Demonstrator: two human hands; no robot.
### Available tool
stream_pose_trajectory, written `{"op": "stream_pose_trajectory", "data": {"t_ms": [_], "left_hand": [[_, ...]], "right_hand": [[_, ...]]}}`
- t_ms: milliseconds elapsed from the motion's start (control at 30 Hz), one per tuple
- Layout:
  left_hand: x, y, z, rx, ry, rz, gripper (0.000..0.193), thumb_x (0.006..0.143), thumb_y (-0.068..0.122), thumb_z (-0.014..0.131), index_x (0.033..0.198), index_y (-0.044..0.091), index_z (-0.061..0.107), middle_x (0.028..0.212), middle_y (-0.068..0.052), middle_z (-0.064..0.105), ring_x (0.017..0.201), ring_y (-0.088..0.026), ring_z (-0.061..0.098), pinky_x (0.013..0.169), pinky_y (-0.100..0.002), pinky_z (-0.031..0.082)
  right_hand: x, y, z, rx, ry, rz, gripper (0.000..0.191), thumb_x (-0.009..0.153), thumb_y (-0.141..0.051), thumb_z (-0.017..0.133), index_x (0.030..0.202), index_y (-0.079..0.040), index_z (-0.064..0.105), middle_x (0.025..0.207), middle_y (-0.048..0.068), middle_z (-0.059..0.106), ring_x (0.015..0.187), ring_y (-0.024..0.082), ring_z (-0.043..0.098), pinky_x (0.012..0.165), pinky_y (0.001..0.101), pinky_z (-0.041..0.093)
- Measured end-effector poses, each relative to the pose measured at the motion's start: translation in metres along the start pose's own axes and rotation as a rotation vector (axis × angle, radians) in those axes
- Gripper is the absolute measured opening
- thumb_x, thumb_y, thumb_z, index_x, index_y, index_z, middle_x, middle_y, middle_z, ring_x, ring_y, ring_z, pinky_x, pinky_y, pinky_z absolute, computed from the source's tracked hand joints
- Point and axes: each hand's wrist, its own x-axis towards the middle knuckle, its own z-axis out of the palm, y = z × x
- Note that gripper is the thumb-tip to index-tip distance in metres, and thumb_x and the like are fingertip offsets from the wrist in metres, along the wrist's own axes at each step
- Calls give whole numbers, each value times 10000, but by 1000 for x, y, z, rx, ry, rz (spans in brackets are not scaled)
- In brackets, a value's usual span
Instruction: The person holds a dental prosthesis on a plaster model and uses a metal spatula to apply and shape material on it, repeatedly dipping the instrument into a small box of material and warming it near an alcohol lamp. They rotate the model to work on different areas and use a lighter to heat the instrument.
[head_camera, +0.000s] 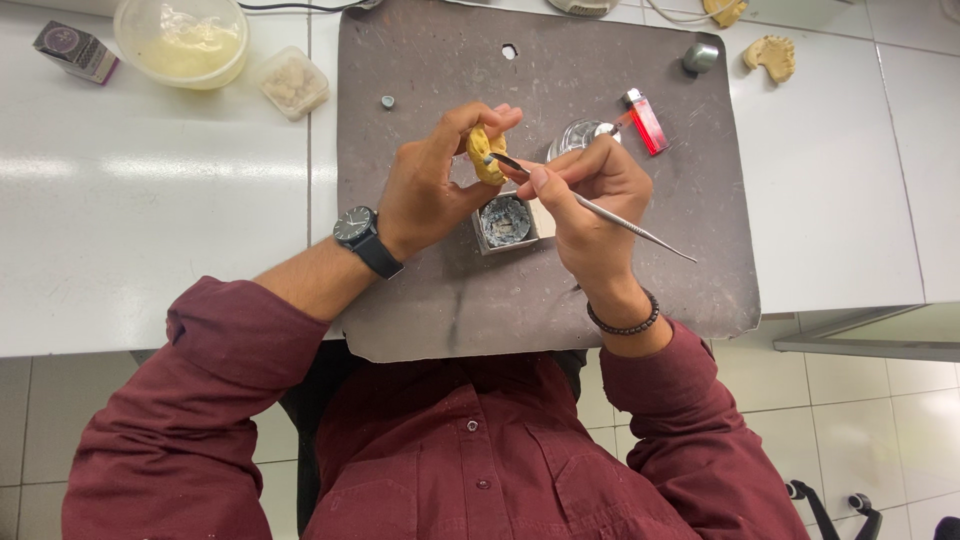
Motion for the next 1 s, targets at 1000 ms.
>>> {"op": "stream_pose_trajectory", "data": {"t_ms": [1000], "left_hand": [[-1, -9, 0, 50, -3, 24, 627, 940, 1, 826, 1409, 141, 435, 1460, -125, 632, 1375, -273, 624, 1171, -372, 569]], "right_hand": [[19, -55, -91, -26, 66, -206, 176, 1063, 37, 628, 919, -6, 537, 804, 149, 675, 710, 214, 734, 692, 322, 670]]}}
